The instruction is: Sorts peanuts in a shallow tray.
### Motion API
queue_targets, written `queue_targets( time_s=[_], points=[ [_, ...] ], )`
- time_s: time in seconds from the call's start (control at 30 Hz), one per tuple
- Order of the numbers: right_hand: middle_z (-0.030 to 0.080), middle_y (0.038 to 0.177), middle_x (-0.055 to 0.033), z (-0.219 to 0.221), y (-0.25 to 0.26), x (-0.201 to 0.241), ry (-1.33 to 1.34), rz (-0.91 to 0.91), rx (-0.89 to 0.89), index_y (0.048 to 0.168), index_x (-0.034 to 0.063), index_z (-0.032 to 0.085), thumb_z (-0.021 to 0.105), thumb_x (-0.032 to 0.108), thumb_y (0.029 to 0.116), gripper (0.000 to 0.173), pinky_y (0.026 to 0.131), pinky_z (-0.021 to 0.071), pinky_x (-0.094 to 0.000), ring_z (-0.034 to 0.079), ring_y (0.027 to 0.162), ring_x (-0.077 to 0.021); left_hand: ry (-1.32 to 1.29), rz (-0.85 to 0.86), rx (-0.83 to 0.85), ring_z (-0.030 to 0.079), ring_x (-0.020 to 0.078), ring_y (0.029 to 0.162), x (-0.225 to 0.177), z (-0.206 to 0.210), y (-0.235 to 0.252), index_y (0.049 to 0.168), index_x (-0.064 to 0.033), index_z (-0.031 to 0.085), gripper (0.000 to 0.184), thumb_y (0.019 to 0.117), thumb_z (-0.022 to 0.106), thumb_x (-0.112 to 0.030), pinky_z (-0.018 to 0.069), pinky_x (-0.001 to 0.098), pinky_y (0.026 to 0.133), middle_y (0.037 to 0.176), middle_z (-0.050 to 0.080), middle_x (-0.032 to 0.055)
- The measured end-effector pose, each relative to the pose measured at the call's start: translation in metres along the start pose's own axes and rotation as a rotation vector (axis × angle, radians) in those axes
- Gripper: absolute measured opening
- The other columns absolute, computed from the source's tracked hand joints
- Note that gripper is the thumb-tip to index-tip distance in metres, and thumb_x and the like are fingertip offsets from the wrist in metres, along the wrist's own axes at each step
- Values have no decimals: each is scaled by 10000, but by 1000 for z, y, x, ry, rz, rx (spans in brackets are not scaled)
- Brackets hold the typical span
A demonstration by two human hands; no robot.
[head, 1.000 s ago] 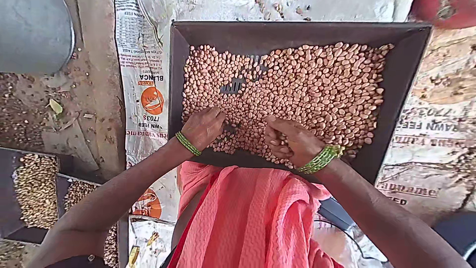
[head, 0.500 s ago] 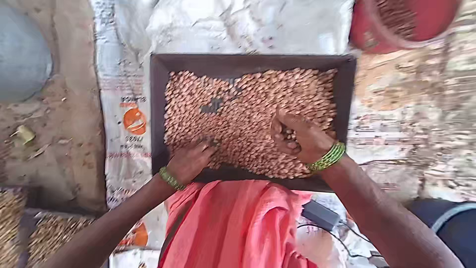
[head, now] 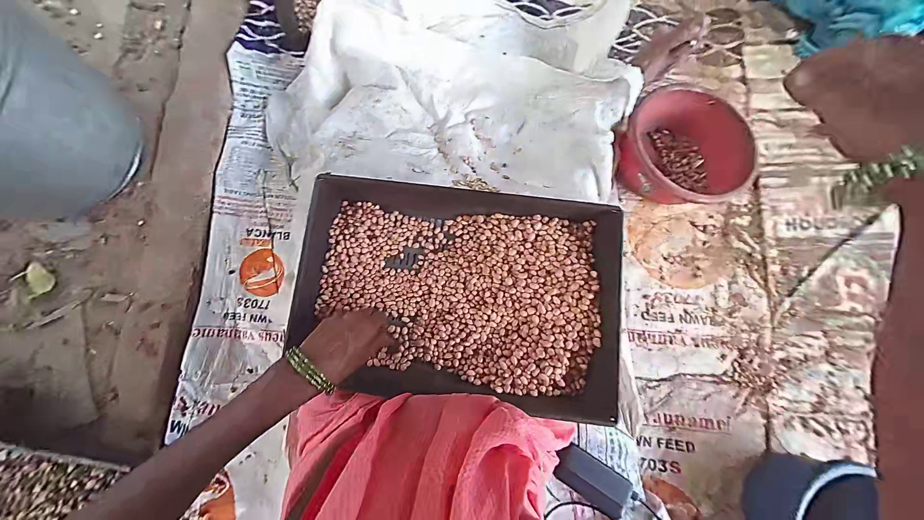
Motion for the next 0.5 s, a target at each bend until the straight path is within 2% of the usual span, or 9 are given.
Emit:
queue_targets(
  time_s=[0.03, 0.07, 0.1, 0.13, 0.2, 0.27, 0.33, 0.4, 0.5],
  points=[
    [572, 1346, -136, 36, -27, 16, 154, -65, 134, 1385, 1, 488, 430, 312, 1101, 426, 1003, 532, -358, 620, 1201, -186, -29, 51, -70, 658, 457, 1118, -9, -11, -1, 1213, 48, 665, 355, 1082, 512, -244, 491, 630, 959, 1194, 670, 277],
    [629, 1278, -18, 73, -55, 31, 370, -94, 270, 1364, 85, 531, 419, 377, 1086, 418, 940, 583, -335, 657, 1132, -128, -56, 142, -199, 694, 421, 1033, -23, -23, -2, 1161, 38, 692, 332, 1072, 528, -237, 531, 599, 896, 1121, 695, 251],
    [690, 1175, 46, 115, -90, 49, 551, -43, 370, 1291, 128, 581, 366, 396, 1093, 397, 875, 613, -334, 696, 1039, -102, -89, 252, -346, 722, 381, 941, -41, -35, -5, 1103, 26, 716, 302, 1054, 556, -225, 570, 561, 814, 1049, 715, 220],
    [701, 1123, 41, 159, -129, 67, 665, 21, 497, 1259, 116, 596, 296, 427, 1091, 464, 841, 613, -342, 701, 991, -106, -132, 373, -489, 738, 335, 858, -61, -42, -10, 1038, 11, 731, 261, 1028, 592, -210, 596, 508, 744, 972, 732, 186],
    [706, 1181, -57, 237, -195, 88, 857, 174, 724, 1313, 27, 582, 190, 430, 1108, 599, 828, 614, -387, 721, 989, -177, -208, 539, -627, 739, 279, 809, -93, -49, -14, 997, -15, 736, 241, 1010, 613, -223, 602, 428, 698, 929, 744, 148],
    [713, 1159, -69, 286, -233, 100, 1047, 314, 867, 1306, 8, 558, 110, 391, 1113, 620, 767, 623, -361, 730, 928, -178, -213, 537, -651, 740, 274, 904, -93, -52, -7, 1062, -22, 746, 275, 1015, 617, -261, 607, 422, 785, 1037, 749, 148],
    [720, 1035, -28, 298, -241, 102, 1133, 380, 894, 1250, 25, 579, 114, 331, 1122, 571, 655, 584, -259, 691, 775, -102, -172, 399, -712, 695, 312, 1108, -51, -64, 8, 1146, -29, 747, 290, 1009, 637, -260, 561, 489, 959, 1201, 716, 153],
    [683, 886, 32, 280, -222, 91, 1066, 386, 764, 1188, 42, 632, 211, 253, 1117, 476, 549, 496, -179, 593, 635, -26, -66, 235, -785, 583, 389, 1279, 4, -79, 28, 1271, -42, 691, 361, 1028, 613, -296, 445, 578, 1083, 1364, 632, 182],
    [567, 731, 57, 238, -179, 67, 917, 325, 463, 1143, 29, 640, 320, 179, 1110, 355, 495, 423, -137, 482, 530, 3, 58, 54, -845, 445, 491, 1392, 57, -85, 57, 1402, -25, 574, 470, 1033, 575, -317, 352, 662, 1103, 1505, 495, 242]
  ],
)
Point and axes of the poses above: each hand's wrist, its own y-axis towards the middle knuckle, its own z-axis out of the palm, x = y × z, the point moved 8 cm from there along y, towards the middle knuckle
